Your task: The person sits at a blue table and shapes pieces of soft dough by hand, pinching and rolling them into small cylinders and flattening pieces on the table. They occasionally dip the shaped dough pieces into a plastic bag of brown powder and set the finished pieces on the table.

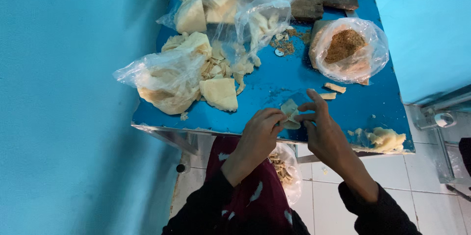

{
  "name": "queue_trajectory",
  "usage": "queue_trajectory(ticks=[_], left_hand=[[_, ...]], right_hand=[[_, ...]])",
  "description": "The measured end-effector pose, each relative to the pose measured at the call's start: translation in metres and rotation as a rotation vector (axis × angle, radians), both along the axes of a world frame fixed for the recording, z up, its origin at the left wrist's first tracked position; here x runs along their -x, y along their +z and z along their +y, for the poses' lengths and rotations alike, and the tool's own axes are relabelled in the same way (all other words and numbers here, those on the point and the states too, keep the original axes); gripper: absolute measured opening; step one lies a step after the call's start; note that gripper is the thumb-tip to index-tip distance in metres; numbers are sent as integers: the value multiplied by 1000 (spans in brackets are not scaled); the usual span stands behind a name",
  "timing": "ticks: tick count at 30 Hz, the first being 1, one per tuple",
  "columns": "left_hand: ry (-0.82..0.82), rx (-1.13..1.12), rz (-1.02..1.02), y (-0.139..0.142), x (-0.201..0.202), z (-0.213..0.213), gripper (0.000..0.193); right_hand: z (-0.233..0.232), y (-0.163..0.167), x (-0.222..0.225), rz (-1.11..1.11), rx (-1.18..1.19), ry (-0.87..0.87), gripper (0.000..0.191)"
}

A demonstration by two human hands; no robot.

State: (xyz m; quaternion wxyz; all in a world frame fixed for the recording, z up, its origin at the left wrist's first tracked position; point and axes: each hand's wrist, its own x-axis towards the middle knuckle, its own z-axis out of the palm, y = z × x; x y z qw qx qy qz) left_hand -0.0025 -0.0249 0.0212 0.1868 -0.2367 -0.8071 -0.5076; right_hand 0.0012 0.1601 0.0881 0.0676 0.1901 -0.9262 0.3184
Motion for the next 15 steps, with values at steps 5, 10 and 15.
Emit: queue_trajectory(ticks=[5,10,15], left_hand=[[-37,317,255,-8,16,-3,18],[-29,390,320,-10,31,3,15],[11,345,140,2,48,8,6]], right_hand=[[3,1,-6,30,-34,56,82],[3,1,7,274,-259,166,91],[-1,11,44,-155,-162,155,95]])
